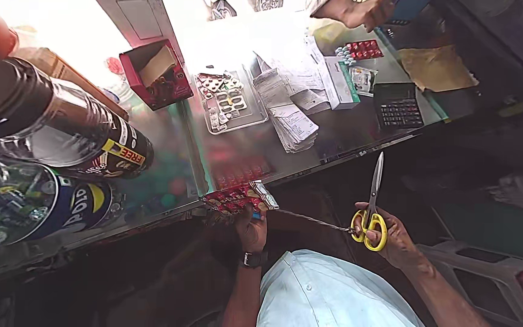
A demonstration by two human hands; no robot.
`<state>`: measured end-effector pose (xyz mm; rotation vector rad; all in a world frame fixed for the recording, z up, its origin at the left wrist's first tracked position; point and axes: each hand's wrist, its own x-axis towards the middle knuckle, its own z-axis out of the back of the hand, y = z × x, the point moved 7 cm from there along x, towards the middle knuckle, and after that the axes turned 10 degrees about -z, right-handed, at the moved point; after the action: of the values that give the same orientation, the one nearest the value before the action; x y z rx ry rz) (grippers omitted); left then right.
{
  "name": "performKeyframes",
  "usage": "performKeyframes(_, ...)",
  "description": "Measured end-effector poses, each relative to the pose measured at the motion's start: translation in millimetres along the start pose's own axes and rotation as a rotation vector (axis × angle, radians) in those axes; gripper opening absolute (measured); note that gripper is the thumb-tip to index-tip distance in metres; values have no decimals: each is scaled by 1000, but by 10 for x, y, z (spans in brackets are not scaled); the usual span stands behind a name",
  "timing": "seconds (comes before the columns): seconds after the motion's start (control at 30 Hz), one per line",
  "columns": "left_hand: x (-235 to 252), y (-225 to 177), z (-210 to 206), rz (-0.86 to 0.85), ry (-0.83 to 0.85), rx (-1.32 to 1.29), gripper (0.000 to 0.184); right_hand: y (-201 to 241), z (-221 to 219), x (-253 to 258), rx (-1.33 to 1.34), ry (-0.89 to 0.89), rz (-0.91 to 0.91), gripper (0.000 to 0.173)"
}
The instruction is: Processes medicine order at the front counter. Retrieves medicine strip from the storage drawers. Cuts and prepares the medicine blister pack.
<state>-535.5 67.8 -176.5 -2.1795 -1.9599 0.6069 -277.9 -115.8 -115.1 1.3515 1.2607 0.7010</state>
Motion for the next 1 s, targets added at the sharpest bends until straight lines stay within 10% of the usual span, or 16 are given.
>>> performKeyframes(0.3,281,-937,-1379,23,243,814,19,114,137,164,95,67,62,59)
performKeyframes(0.57,1950,-263,-1930,244,133,1066,5,33,130,132,172,130,157,58)
performKeyframes(0.73,1716,-458,-2000,130,43,1270,10,-113,219,-29,211,53,186,58)
performKeyframes(1.0,769,-652,-1904,50,109,775,25,332,213,75,153,-21,356,56)
